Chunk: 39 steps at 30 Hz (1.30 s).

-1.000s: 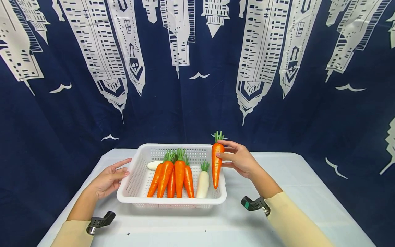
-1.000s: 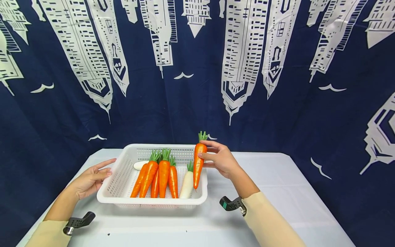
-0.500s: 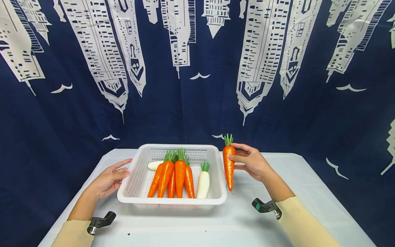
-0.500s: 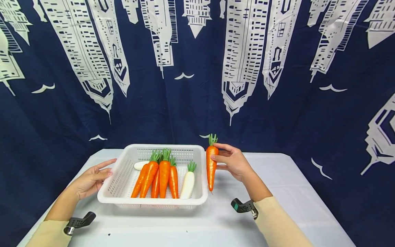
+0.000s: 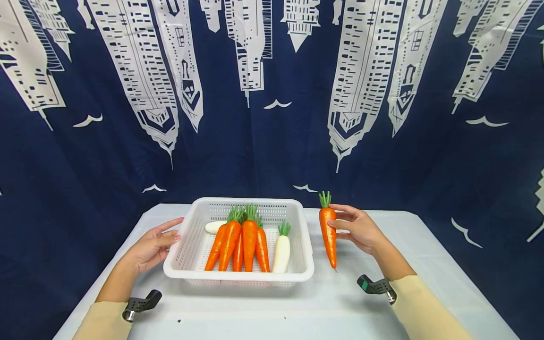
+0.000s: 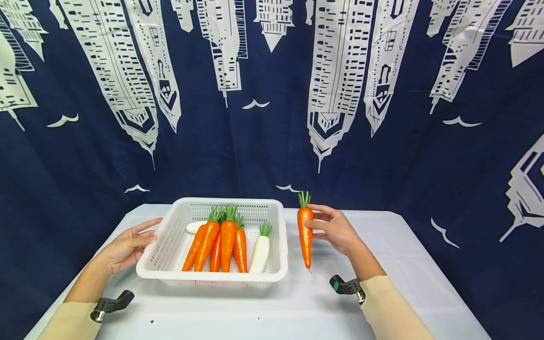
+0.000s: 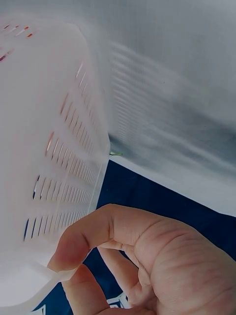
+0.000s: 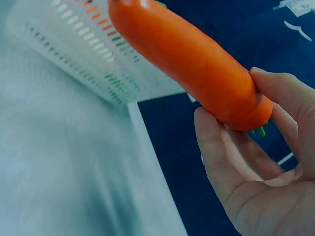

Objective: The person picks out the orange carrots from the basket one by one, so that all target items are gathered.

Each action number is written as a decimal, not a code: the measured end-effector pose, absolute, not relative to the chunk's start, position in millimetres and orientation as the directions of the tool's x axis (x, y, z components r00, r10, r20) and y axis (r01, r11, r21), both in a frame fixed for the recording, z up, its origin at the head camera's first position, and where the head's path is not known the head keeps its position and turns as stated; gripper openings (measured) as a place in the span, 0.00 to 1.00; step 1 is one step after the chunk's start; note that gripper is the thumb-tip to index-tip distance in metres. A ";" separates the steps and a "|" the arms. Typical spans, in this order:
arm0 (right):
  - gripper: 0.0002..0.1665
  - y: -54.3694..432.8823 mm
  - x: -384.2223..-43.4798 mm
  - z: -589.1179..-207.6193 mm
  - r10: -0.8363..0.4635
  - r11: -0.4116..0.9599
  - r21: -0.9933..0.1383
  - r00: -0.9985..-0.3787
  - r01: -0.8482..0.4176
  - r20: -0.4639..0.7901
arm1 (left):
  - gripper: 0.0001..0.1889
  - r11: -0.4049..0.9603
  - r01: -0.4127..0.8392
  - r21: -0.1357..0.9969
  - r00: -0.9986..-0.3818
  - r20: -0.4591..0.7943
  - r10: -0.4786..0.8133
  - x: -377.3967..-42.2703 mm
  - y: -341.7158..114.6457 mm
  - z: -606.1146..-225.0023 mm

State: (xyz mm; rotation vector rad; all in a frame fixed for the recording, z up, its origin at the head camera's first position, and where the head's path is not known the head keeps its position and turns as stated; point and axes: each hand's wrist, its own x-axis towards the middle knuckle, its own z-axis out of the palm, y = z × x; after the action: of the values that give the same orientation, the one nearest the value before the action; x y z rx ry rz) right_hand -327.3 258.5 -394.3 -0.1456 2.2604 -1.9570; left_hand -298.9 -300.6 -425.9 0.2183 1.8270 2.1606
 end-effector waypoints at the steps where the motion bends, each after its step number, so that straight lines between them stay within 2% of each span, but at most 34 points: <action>1: 0.40 260.3 -328.1 -396.6 -0.165 0.144 -0.989 -0.985 0.030 -0.054 | 0.40 -0.144 -0.133 0.981 -0.943 -0.080 0.323 -299.0 -300.4 -425.6; 13: 0.39 273.3 -336.6 -424.0 -0.153 0.116 -0.991 -0.985 0.059 -0.077 | 0.40 -0.168 -0.122 0.978 -0.937 -0.058 0.344 -298.4 -301.6 -425.5; 30: 0.37 281.9 -349.1 -458.3 -0.231 0.097 -0.990 -0.965 0.105 -0.125 | 0.38 -0.184 -0.118 0.976 -0.936 -0.048 0.348 -299.1 -301.9 -426.5; 39: 0.38 282.3 -353.6 -463.7 -0.220 0.164 -0.978 -0.962 0.130 -0.165 | 0.40 -0.180 -0.120 0.976 -0.933 -0.049 0.356 -299.3 -300.8 -426.8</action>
State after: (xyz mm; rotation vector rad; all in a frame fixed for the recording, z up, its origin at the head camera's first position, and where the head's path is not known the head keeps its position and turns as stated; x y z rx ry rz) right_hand -353.6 282.3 -463.7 -0.0863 2.1752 -1.8703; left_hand -299.3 -300.8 -426.8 0.2730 1.7782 2.1821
